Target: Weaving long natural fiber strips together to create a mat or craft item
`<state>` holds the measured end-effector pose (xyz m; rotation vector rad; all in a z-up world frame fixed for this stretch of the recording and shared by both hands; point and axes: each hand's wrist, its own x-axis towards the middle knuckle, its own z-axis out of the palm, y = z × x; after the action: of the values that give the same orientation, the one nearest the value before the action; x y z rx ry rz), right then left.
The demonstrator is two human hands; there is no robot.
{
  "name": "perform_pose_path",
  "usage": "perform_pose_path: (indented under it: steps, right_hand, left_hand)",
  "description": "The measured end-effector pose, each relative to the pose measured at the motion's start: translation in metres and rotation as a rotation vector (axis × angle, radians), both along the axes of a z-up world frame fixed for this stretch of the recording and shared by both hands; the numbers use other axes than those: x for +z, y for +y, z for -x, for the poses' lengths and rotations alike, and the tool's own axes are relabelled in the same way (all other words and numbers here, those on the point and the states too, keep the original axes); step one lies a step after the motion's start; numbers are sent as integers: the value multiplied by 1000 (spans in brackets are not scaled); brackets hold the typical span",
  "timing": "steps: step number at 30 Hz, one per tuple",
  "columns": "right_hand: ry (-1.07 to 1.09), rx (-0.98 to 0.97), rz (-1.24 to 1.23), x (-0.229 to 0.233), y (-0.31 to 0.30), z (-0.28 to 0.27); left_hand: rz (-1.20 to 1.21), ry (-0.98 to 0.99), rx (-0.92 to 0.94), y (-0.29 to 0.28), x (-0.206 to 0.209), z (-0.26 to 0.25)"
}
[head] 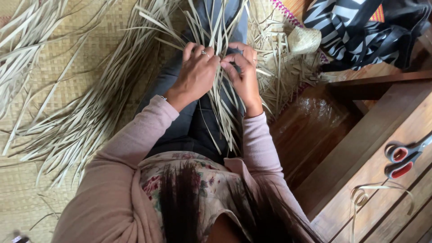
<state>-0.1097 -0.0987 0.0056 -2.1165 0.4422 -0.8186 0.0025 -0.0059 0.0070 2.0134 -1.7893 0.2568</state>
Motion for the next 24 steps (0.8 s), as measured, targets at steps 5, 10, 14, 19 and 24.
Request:
perform_pose_path:
  steps: [5,10,14,19,24]
  right_hand:
    - [-9,53,-165,1,-8,-2]
    - [70,61,-195,-3,-12,-2]
    - [74,72,-114,3,-9,-5]
    - [65,71,-125,4,-7,-5]
    - [47,84,-203,6,-4,-6]
  left_hand:
    - [48,322,45,-2,-11,-8]
    - [155,478,12,1,-12,-13]
    - [195,610,-14,3,-13,-18]
    - [116,562,73,4,-19,-18]
    - [156,665,12,5,-22,-23]
